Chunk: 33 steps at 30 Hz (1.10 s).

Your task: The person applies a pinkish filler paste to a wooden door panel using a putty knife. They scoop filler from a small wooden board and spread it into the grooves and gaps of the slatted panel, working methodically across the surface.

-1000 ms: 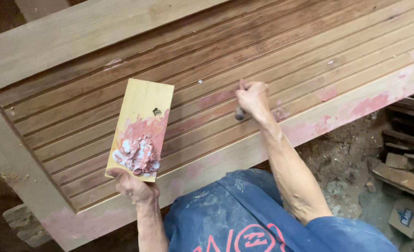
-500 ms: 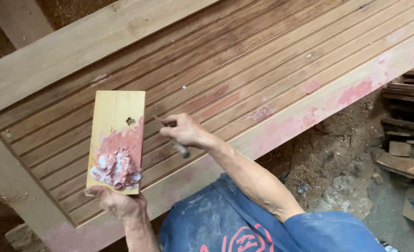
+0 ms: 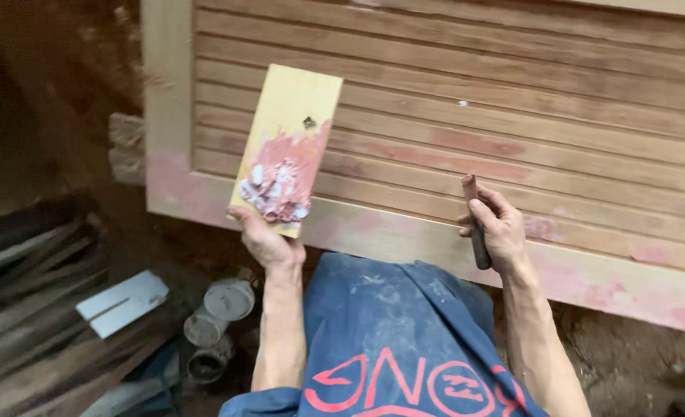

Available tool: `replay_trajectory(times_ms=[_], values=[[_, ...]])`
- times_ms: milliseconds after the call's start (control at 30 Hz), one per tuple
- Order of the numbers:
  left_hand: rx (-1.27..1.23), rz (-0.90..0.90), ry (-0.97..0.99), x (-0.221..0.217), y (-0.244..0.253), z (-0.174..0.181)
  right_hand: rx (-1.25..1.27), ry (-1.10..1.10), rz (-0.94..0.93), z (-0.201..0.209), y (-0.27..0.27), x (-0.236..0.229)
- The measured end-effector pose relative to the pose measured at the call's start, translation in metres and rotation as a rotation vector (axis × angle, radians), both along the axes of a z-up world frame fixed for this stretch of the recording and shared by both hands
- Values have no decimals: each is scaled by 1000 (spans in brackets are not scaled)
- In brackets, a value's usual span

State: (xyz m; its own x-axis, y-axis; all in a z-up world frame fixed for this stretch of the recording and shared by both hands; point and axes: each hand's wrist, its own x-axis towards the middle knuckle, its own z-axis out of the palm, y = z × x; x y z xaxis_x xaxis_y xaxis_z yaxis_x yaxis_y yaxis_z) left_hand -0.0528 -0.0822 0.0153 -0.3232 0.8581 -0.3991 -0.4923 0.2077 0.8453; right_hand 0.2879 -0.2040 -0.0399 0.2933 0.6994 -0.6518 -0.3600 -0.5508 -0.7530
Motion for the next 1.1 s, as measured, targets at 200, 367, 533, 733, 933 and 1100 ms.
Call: replay_trajectory(times_ms=[200,367,533,733,933,1100], values=[[-14,199,7,-39,-6,20,79,-409,309,20,63,-60],[26,243,14,-85,12,15,104,-729,415,21,108,-116],[32,184,11,-137,47,11,229,-963,394,0,132,-172],[6,84,1,-177,90,10,127,-959,368,-9,155,-215],[8,10,1,-207,131,4,-4,-936,373,1,174,-258],[16,-47,-1,-232,153,-2,-165,-916,381,14,186,-267]])
